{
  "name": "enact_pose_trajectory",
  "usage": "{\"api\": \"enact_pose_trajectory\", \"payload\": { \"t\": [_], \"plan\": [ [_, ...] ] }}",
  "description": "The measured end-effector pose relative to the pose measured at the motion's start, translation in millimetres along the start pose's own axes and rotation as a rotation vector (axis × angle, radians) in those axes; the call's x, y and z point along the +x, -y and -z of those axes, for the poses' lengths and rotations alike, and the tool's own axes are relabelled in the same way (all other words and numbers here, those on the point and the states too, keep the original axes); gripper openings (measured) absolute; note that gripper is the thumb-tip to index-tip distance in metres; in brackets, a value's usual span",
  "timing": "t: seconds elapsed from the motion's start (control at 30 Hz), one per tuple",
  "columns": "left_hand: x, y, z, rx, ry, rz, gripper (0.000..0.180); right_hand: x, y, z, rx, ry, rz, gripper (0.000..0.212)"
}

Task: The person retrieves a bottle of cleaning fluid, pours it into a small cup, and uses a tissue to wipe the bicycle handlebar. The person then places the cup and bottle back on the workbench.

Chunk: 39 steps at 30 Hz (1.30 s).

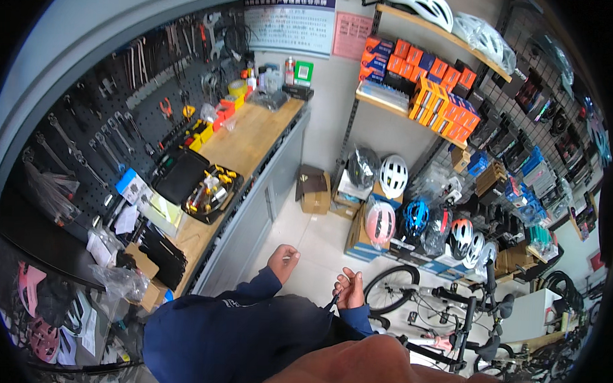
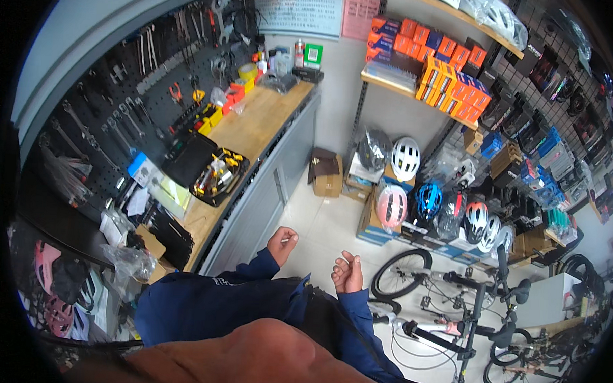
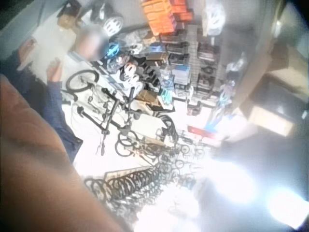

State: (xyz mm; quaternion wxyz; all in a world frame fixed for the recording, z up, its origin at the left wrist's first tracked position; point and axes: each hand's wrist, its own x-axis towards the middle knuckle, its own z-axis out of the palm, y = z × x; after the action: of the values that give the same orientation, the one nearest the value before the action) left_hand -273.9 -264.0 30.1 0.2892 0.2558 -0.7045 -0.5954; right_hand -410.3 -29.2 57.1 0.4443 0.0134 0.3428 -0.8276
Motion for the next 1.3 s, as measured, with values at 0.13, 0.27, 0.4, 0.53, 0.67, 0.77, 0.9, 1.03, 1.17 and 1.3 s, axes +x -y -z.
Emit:
{"api": "enact_pose_trajectory", "payload": {
  "t": [0.13,0.27,0.4,0.53,0.67,0.77,0.9,1.03,1.17,1.3],
  "plan": [
    [-23.1,-4.1,-23.7,-0.073,0.074,0.073,0.021,-37.8,1.8,19.0,-0.035,-0.066,0.032,0.052],
    [-51.6,-14.4,-52.9,-0.103,0.083,0.086,0.022,-75.9,11.6,45.7,-0.089,-0.214,0.036,0.057],
    [-84.6,-17.4,-81.4,-0.073,0.068,0.068,0.021,-111.6,24.5,77.3,-0.086,-0.205,0.038,0.058],
    [-141.3,-14.7,-121.0,-0.082,-0.045,0.095,0.021,-148.1,41.1,114.1,-0.117,-0.204,-0.043,0.055],
    [-175.6,-12.1,-123.6,-0.113,-0.022,0.117,0.022,-157.6,50.7,136.5,-0.098,-0.200,-0.070,0.051],
    [-166.0,-4.6,-113.1,-0.043,-0.078,0.133,0.019,-138.5,51.3,140.3,-0.115,-0.181,-0.102,0.044],
    [-137.3,14.7,-91.4,-0.059,-0.150,0.107,0.020,-82.6,47.0,128.8,-0.145,-0.192,-0.148,0.043],
    [-78.5,38.2,-48.4,-0.048,-0.239,0.106,0.024,11.2,38.9,96.7,-0.144,-0.158,-0.148,0.039],
    [13.1,36.0,23.5,0.020,-0.338,0.102,0.024,130.6,30.0,27.8,-0.167,-0.115,-0.165,0.038],
    [84.5,18.9,103.2,0.058,-0.472,0.086,0.019,249.5,26.5,-65.9,-0.208,0.103,-0.183,0.039]
  ]
}}
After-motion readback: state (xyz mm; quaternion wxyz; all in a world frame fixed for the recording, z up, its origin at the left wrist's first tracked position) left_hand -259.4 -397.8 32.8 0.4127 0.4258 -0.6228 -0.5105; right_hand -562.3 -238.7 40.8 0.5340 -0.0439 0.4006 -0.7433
